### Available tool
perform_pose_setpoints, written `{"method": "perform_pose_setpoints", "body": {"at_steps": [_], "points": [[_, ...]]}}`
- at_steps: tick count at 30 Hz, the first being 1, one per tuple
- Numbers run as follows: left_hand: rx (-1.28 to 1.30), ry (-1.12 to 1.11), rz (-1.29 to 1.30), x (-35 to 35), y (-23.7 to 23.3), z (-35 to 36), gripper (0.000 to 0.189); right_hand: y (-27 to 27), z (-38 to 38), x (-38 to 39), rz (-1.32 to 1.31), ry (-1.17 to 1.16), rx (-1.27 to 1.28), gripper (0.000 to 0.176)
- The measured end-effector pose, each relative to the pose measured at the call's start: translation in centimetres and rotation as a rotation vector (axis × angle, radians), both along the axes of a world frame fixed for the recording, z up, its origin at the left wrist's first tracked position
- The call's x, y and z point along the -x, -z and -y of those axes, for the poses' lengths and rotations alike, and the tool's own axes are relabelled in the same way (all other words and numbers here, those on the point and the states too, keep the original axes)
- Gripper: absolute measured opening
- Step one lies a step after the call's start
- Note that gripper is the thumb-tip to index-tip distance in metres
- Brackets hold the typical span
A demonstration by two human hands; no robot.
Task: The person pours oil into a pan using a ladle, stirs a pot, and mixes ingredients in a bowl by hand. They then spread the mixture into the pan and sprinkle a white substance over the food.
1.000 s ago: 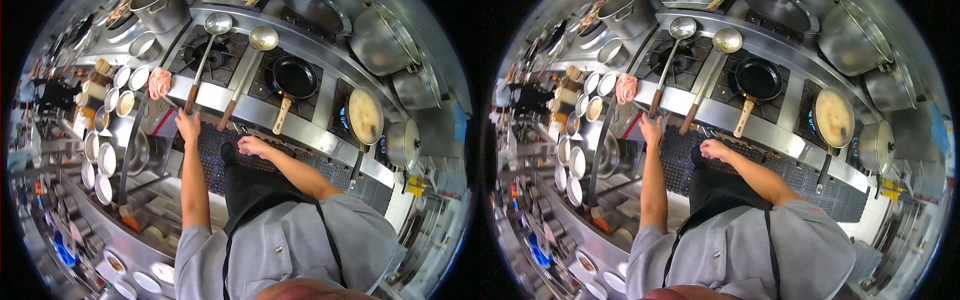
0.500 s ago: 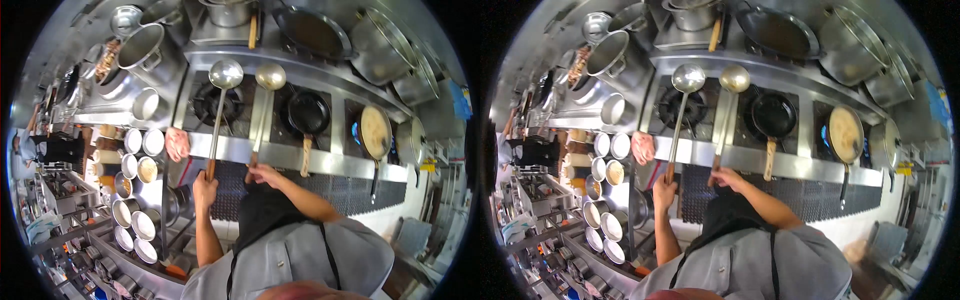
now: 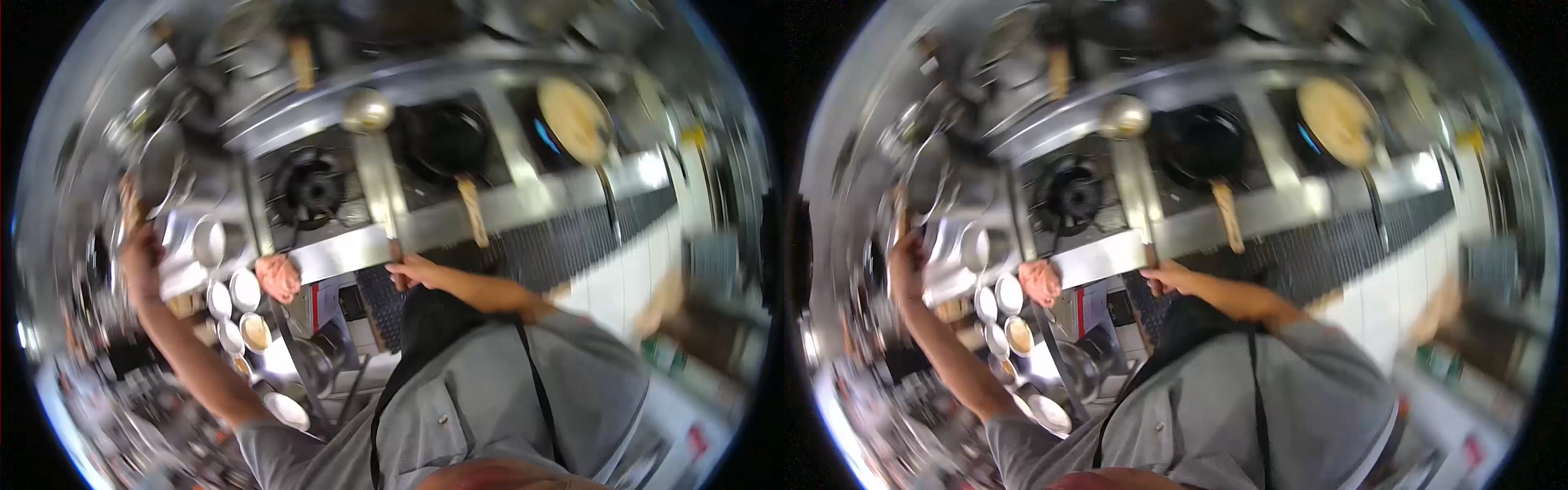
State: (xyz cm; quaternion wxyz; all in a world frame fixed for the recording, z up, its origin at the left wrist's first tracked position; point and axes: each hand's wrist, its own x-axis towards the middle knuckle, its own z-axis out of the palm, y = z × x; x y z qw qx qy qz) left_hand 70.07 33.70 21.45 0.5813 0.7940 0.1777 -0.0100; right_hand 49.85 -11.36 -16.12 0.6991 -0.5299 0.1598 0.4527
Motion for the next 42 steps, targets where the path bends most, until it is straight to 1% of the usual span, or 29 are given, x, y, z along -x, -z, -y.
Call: {"method": "perform_pose_setpoints", "body": {"at_steps": [1,2,3,4,5,6,7,8,9,10,11,14,15,16,17,18,19,20,21,22,23,25,27,28,30,31,34,37,42], "points": [[-0.069,0.105,0.109,-3.1,0.0,0.1,0.013,0.9,-0.2,0.5,-0.04,0.068,-0.026,0.037],[0.155,0.047,0.141,-8.6,1.8,-4.3,0.012,1.0,-0.1,0.6,-0.032,0.056,0.0,0.038],[0.096,0.107,0.215,-10.3,1.5,-2.3,0.011,0.3,0.0,0.7,-0.019,0.03,0.022,0.038],[0.566,0.181,-0.055,-17.4,3.5,-9.4,0.015,-1.6,0.5,0.7,0.019,0.004,0.087,0.034],[0.586,0.096,-0.1,-21.5,4.8,-11.9,0.017,-3.0,1.2,0.5,0.063,-0.049,0.152,0.029],[0.592,0.041,0.014,-23.9,6.0,-11.5,0.026,0.5,1.0,1.3,0.321,-0.081,0.225,0.037],[0.587,-0.035,0.13,-24.4,6.4,-11.6,0.037,0.9,1.6,2.0,0.546,-0.134,0.371,0.043],[0.638,-0.113,0.159,-22.2,5.2,-7.8,0.046,1.2,2.9,2.6,0.773,-0.199,0.511,0.048],[0.687,-0.191,0.192,-19.2,3.6,-2.9,0.056,-0.4,5.1,2.6,0.717,-0.426,0.533,0.054],[0.733,-0.266,0.228,-15.9,1.8,2.6,0.067,-0.2,7.1,3.7,0.715,-0.403,0.529,0.057],[0.639,-0.143,0.281,-13.8,1.8,4.8,0.088,-0.2,9.4,5.1,0.666,-0.439,0.566,0.057],[0.025,0.065,0.354,-10.3,8.4,4.3,0.051,2.7,17.5,12.8,0.492,-0.726,0.568,0.077],[-0.192,0.187,0.388,-7.3,11.4,5.5,0.042,1.9,19.2,14.4,0.243,-0.812,0.552,0.082],[-0.32,0.243,0.588,-2.6,14.4,9.5,0.027,2.7,21.5,17.0,0.224,-0.787,0.732,0.077],[-0.814,0.285,0.499,2.3,15.6,12.8,0.026,3.4,22.6,18.7,0.206,-0.762,0.908,0.071],[-0.518,0.325,0.592,3.5,24.0,10.8,0.025,1.6,22.1,17.2,0.228,-0.794,0.903,0.071],[-0.294,0.556,0.055,6.2,31.6,7.4,0.026,-2.0,21.0,15.0,0.181,-0.768,1.052,0.061],[-0.353,0.57,0.324,12.1,32.6,15.5,0.012,-4.2,19.3,13.1,0.129,-0.727,1.203,0.052],[-0.257,0.478,0.212,17.0,37.8,18.7,0.016,-2.9,17.6,11.7,0.391,-0.523,1.062,0.047],[-0.017,0.329,-0.171,20.0,35.5,23.9,0.029,-1.5,15.7,10.0,0.639,-0.324,0.9,0.041],[0.226,0.172,-0.549,22.1,32.6,28.2,0.042,-1.4,13.0,7.8,0.58,-0.198,0.712,0.045],[0.54,0.142,-0.522,24.4,33.3,31.4,0.051,-3.3,6.7,4.3,0.372,0.139,0.386,0.046],[0.533,0.15,-0.432,26.0,31.6,33.0,0.05,-2.5,3.4,1.0,0.118,0.101,0.024,0.033],[0.515,0.175,-0.339,26.0,30.3,33.5,0.049,-3.5,2.3,0.4,0.128,0.091,0.03,0.033],[0.661,0.18,-0.329,27.2,26.4,33.2,0.047,-8.4,1.0,-0.2,0.228,0.479,-0.069,0.018],[0.801,0.187,-0.331,28.2,25.1,32.7,0.045,-11.3,1.7,-0.8,0.236,0.473,-0.066,0.018],[0.817,0.019,-0.34,31.1,26.6,30.5,0.043,-19.0,6.5,-1.6,0.154,0.367,-0.261,0.017],[0.608,-0.099,-0.5,35.1,33.5,27.1,0.031,-26.2,11.7,-1.2,0.182,0.303,-0.229,0.029],[0.685,-0.248,-0.579,38.2,33.4,28.2,0.029,-35.1,20.5,-2.4,0.266,0.22,-0.275,0.033]]}}
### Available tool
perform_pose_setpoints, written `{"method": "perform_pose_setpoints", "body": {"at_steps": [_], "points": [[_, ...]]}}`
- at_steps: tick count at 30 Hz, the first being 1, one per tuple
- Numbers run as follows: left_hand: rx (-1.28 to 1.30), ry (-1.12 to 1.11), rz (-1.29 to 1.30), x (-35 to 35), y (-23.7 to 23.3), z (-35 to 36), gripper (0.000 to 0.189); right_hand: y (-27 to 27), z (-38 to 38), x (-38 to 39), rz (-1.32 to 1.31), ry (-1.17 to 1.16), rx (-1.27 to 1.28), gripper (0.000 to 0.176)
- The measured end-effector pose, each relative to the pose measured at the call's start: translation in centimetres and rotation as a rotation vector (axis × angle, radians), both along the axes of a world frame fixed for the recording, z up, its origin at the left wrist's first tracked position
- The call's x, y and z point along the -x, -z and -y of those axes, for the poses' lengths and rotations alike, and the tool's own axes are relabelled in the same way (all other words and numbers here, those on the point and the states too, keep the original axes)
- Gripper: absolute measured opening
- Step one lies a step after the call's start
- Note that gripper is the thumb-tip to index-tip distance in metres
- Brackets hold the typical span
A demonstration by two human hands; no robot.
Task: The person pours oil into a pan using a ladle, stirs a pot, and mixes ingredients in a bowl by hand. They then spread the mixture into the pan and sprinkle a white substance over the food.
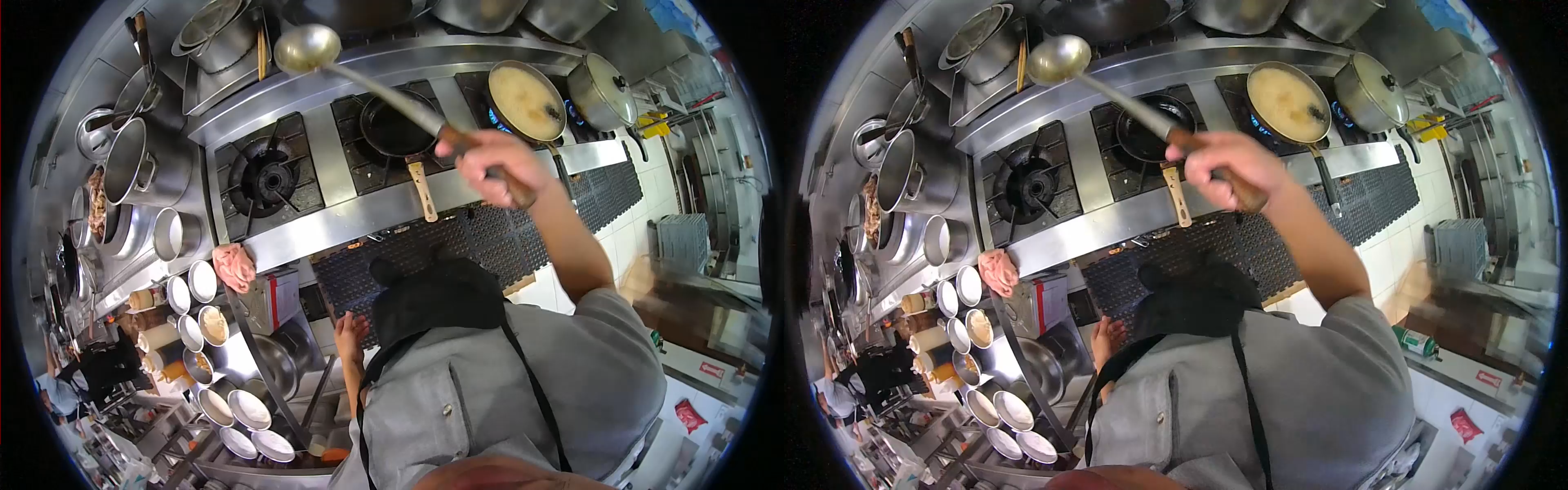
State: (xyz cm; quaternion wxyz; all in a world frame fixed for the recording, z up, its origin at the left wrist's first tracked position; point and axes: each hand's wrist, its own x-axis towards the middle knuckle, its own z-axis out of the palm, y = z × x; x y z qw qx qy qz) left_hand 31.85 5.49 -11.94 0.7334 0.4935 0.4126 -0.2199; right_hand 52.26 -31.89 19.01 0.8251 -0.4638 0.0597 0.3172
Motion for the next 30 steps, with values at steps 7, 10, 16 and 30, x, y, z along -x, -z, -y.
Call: {"method": "perform_pose_setpoints", "body": {"at_steps": [7,10,16,30], "points": [[0.023,-0.101,0.022,1.9,2.5,4.7,0.035,-4.7,5.9,-9.7,0.118,0.033,0.245,0.015],[0.008,-0.103,0.038,3.9,3.4,6.4,0.039,-2.8,7.3,-14.8,0.229,0.006,0.523,0.013],[-0.035,-0.274,-0.052,8.8,3.6,8.8,0.042,1.1,8.0,-18.8,0.567,-0.099,1.428,0.013],[-0.004,-0.492,-0.043,11.1,4.7,8.6,0.042,-1.4,11.7,-21.5,0.032,-0.027,0.233,0.017]]}}
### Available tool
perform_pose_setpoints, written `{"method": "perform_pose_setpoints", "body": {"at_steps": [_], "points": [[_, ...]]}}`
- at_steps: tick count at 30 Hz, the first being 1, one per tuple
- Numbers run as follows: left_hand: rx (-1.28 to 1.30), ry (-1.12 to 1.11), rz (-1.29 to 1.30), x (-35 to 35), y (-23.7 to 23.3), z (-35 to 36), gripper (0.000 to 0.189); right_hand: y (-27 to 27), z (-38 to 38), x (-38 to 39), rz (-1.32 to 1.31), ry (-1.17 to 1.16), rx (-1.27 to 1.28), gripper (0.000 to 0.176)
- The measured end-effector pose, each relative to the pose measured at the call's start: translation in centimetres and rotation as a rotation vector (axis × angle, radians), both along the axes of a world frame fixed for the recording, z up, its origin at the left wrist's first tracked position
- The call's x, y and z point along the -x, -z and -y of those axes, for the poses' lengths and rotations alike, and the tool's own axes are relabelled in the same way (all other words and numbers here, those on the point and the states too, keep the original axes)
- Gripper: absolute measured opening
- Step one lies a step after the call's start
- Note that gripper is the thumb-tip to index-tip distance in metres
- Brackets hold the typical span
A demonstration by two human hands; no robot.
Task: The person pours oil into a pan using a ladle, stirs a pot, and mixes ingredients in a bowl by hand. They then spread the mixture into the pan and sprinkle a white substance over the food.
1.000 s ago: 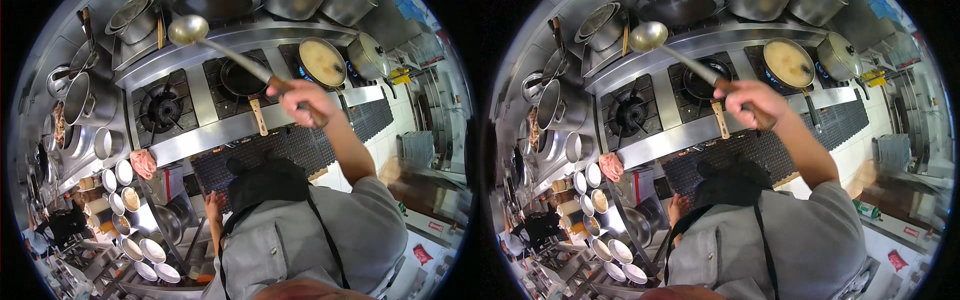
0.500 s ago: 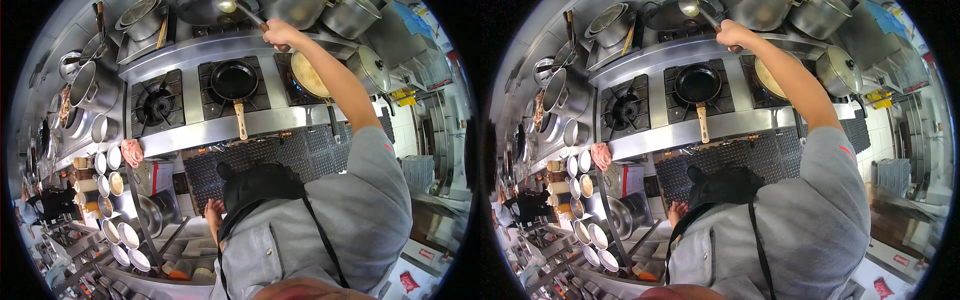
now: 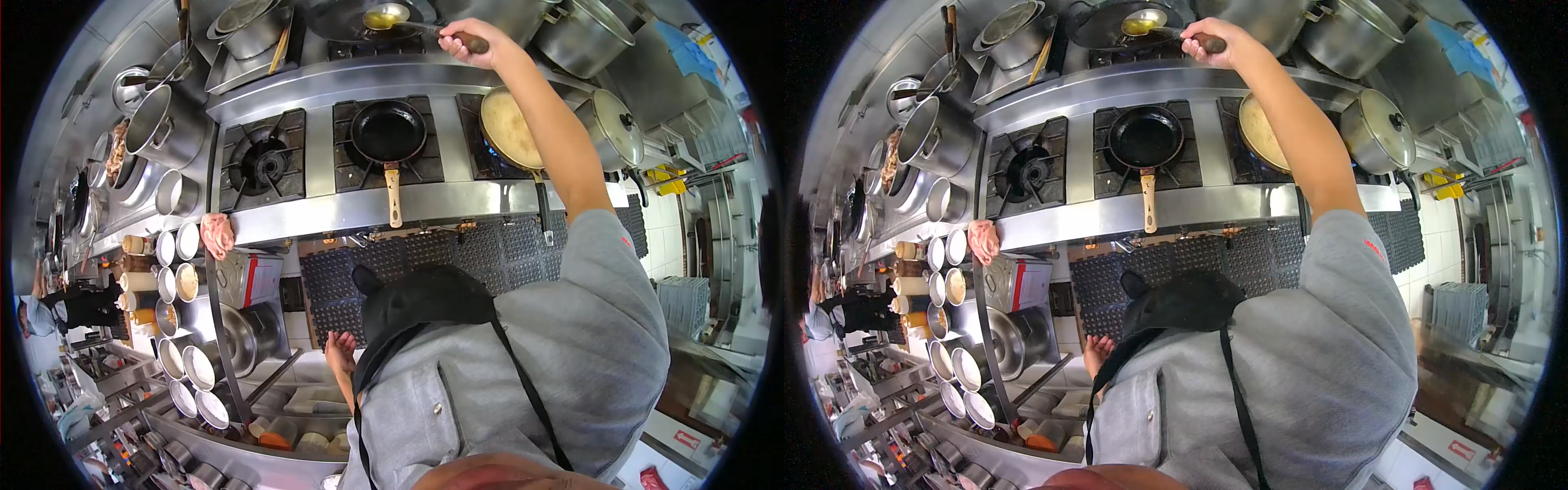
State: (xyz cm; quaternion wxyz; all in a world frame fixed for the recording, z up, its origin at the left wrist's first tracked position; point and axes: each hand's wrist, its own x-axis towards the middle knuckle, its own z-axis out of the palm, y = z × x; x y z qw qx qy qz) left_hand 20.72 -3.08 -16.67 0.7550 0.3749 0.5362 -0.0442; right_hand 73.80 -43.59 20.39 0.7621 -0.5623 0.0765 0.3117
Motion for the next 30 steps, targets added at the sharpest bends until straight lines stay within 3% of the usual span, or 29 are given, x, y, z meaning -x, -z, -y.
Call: {"method": "perform_pose_setpoints", "body": {"at_steps": [3,10,11,13,15,16,22,25,30], "points": [[-0.012,0.004,-0.01,-0.3,-0.1,0.0,0.041,-1.6,1.3,0.2,0.043,-0.073,0.029,0.017],[0.012,-0.002,-0.005,-0.3,1.3,-0.4,0.041,-2.1,3.5,-0.5,0.113,0.008,0.22,0.015],[0.013,0.0,-0.004,-0.2,1.5,-0.4,0.041,1.2,6.3,-4.3,0.055,-0.11,0.046,0.012],[-0.002,-0.003,-0.01,-0.3,1.5,-0.2,0.041,7.3,11.7,-11.8,-0.103,-0.368,-0.261,0.035],[-0.01,0.001,-0.011,-0.3,1.5,0.0,0.042,1.3,7.4,-4.2,0.08,-0.121,-0.012,0.014],[-0.018,0.003,-0.013,-0.2,1.5,0.0,0.042,-2.1,4.7,0.1,0.157,-0.006,0.137,0.014],[0.026,0.027,-0.012,0.5,1.9,0.2,0.045,-4.5,4.7,4.3,0.1,-0.005,0.041,0.026],[-0.002,0.01,-0.027,0.7,1.9,0.8,0.048,-4.8,5.9,6.7,0.177,-0.109,0.006,0.018],[-0.073,0.091,-0.024,0.8,1.3,2.0,0.053,-4.6,7.8,11.4,0.078,-0.048,-0.03,0.034]]}}
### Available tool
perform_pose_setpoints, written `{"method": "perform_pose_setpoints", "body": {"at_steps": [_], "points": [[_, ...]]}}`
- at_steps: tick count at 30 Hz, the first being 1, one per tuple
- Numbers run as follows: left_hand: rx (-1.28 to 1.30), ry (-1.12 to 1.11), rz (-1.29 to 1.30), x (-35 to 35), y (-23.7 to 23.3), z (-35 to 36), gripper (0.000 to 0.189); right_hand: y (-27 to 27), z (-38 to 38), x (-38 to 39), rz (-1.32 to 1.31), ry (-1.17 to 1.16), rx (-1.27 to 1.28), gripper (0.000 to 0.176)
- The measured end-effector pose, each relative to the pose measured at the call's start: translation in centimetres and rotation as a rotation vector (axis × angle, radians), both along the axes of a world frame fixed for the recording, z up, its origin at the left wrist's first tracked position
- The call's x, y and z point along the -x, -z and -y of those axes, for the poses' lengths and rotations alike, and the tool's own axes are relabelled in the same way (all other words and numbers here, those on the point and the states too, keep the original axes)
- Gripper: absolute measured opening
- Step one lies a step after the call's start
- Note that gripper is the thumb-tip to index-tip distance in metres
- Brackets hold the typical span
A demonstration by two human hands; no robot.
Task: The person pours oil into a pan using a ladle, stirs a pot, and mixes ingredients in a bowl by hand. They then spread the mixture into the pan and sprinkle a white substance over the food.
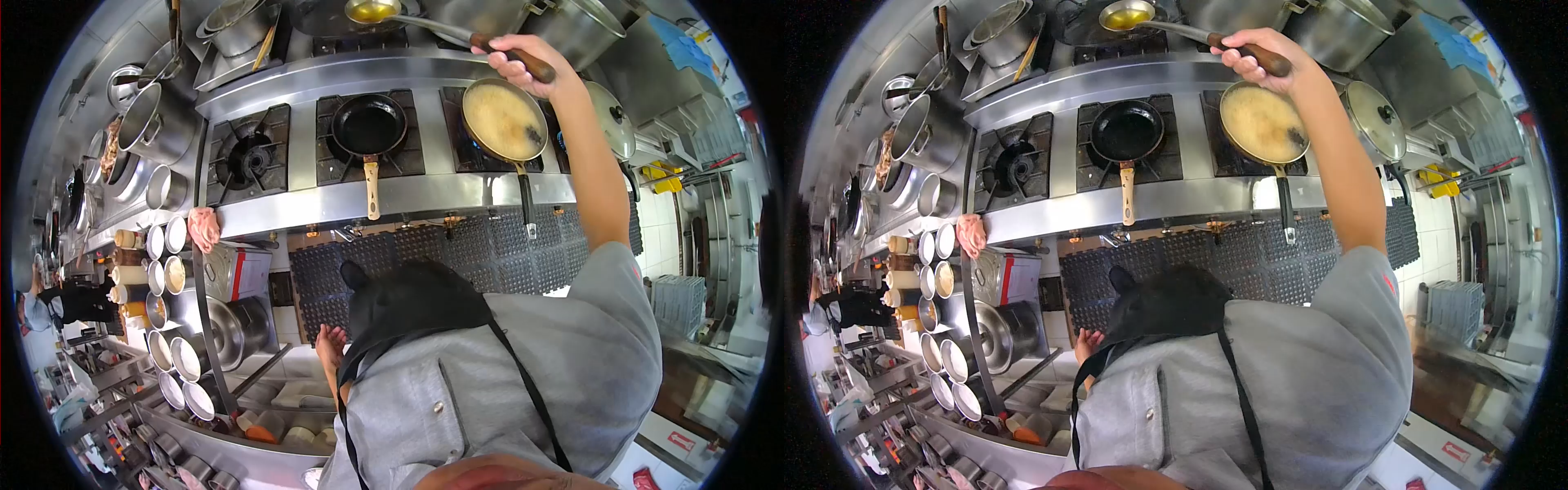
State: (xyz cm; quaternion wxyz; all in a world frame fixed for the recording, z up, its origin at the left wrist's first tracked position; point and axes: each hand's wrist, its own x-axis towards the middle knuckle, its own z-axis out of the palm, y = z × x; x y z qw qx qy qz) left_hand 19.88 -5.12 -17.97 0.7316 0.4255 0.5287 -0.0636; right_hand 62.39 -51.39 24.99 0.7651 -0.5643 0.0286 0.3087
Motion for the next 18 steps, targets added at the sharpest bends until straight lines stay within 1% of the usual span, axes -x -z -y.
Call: {"method": "perform_pose_setpoints", "body": {"at_steps": [3,5,6,7,11,13,15,16,17,18], "points": [[0.019,0.035,-0.016,0.5,0.0,0.5,0.05,1.0,1.1,2.8,-0.024,-0.082,-0.055,0.035],[0.039,0.048,-0.009,1.1,0.0,1.3,0.046,1.7,1.3,4.7,-0.07,-0.094,-0.058,0.037],[0.056,0.037,0.0,1.2,-1.1,2.0,0.043,2.3,1.5,5.4,-0.109,-0.108,-0.075,0.038],[0.05,0.02,-0.025,1.6,-1.2,2.5,0.042,3.0,1.7,6.1,-0.145,-0.122,-0.094,0.038],[0.062,0.002,-0.043,3.2,-0.8,3.4,0.044,5.2,1.2,9.0,-0.236,-0.069,-0.043,0.037],[0.076,0.0,-0.033,3.7,-1.4,3.7,0.045,6.5,0.8,10.3,-0.193,-0.081,0.063,0.035],[0.052,0.045,-0.067,3.7,-2.0,3.6,0.044,7.3,0.1,11.2,-0.177,-0.123,0.177,0.023],[0.058,0.034,-0.058,3.8,-1.6,3.4,0.042,8.1,-0.5,12.1,-0.114,-0.072,0.256,0.025],[0.061,0.036,-0.058,3.8,-1.1,2.9,0.042,8.9,-0.7,12.4,-0.092,-0.102,0.301,0.02],[0.081,0.041,-0.062,3.8,-0.1,2.2,0.043,9.2,-1.1,12.9,-0.07,-0.097,0.334,0.018]]}}
